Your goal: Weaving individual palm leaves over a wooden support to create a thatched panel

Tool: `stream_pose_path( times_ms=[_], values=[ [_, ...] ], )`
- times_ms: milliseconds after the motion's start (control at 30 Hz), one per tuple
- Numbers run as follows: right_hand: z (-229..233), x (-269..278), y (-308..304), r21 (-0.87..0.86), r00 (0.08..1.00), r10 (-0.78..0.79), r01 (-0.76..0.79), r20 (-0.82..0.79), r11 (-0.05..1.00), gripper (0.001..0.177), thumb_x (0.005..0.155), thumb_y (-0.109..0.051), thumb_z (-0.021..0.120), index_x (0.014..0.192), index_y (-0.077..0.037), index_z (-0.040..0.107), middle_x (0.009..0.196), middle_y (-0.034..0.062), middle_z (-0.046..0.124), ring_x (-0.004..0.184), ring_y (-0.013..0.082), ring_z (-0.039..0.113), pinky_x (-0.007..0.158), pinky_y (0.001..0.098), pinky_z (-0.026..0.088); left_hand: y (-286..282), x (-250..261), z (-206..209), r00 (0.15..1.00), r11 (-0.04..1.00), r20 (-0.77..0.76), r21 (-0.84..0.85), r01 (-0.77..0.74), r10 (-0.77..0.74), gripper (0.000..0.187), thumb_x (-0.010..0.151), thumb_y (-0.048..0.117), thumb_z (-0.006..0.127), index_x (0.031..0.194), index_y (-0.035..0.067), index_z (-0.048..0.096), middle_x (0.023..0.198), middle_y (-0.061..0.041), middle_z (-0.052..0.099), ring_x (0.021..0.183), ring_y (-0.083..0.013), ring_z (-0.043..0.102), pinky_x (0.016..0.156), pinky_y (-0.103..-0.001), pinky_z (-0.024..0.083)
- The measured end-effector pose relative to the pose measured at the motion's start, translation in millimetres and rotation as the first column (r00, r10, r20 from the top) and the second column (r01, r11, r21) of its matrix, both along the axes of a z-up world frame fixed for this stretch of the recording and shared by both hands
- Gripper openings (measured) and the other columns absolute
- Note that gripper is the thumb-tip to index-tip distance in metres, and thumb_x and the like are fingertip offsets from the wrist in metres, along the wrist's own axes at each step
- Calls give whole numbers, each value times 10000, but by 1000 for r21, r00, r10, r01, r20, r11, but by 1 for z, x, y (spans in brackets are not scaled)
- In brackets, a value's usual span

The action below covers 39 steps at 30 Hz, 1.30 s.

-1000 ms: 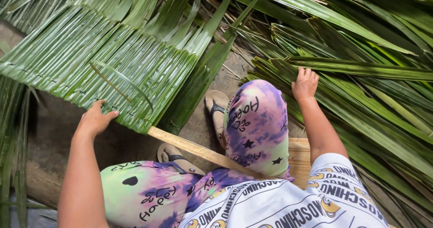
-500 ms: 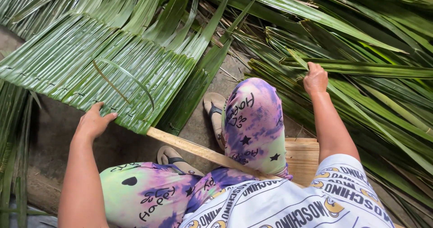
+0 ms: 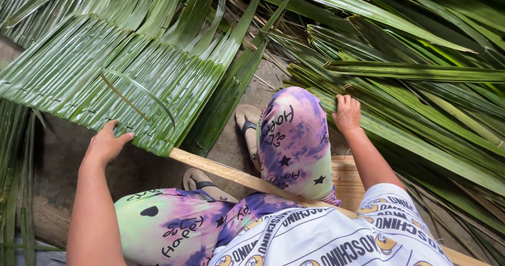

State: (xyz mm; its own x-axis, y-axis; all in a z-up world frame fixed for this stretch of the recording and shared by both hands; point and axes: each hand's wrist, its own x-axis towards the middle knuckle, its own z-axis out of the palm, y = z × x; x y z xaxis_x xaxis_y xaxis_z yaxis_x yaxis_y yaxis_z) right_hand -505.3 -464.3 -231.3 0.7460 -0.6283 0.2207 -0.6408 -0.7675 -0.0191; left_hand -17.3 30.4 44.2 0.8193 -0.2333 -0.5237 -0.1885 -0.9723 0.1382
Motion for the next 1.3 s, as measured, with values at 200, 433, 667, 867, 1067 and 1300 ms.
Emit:
stream_pose_path(
  times_ms=[200, 433, 667, 867, 1067, 1300],
  values=[
    [9, 3, 6, 70, 1000, 6, -5, -6, 998, 623, 793, -450, 763, 1270, -80, 608, 1095, 121, 603, 991, 310, 584, 976, 426, 437, -14, -13, 20, 999, 999, -20, 28, -43, 44, 746, 915, 283, 700, 1581, 116, 409, 1526, -184, 505, 1356, -438, 504, 1096, -597, 422],
    [41, 48, -30, 12, 978, -20, 18, 207, 1000, 509, 880, -155, 776, 1317, -16, 555, 1381, 167, 562, 1078, 357, 605, 911, 454, 481, -6, -6, 7, 1000, 1000, -5, -11, -24, 24, 784, 882, 312, 717, 1566, 69, 420, 1492, -214, 533, 1332, -430, 523, 1092, -541, 420],
    [4, 94, -76, -55, 995, -31, 36, 91, 998, 799, 740, -54, 717, 1493, -23, 452, 1493, 191, 522, 991, 379, 648, 892, 446, 500, 0, -7, 0, 998, 998, 30, -40, 48, -46, 855, 847, 356, 729, 1572, 41, 404, 1443, -284, 550, 1290, -472, 543, 1057, -548, 432],
    [-7, 96, -70, -193, 999, -31, 36, 27, 981, 108, 749, -102, 702, 846, -78, 661, 1034, 174, 565, 873, 344, 544, 772, 413, 472, 4, 1, -6, 998, 998, 34, -26, 56, -55, 860, 841, 359, 745, 1571, 29, 431, 1392, -285, 597, 1178, -459, 617, 1005, -529, 466],
    [21, 74, -46, -245, 998, 27, -12, 56, 969, 219, 698, -107, 687, 894, -83, 592, 1091, 154, 549, 860, 311, 512, 767, 380, 455, 3, 4, -8, 999, 999, -9, 1, 32, -32, 839, 869, 340, 758, 1575, 20, 437, 1076, -304, 704, 739, -388, 665, 794, -488, 532],
    [70, 56, -70, -240, 998, 56, -47, 32, 970, 400, 738, -137, 744, 1108, -101, 596, 1114, 108, 568, 939, 281, 529, 858, 372, 458, 1, -1, -2, 999, 999, -8, 18, 35, -35, 825, 880, 338, 739, 1581, 36, 425, 1141, -298, 692, 780, -395, 670, 824, -507, 527]
  ],
)
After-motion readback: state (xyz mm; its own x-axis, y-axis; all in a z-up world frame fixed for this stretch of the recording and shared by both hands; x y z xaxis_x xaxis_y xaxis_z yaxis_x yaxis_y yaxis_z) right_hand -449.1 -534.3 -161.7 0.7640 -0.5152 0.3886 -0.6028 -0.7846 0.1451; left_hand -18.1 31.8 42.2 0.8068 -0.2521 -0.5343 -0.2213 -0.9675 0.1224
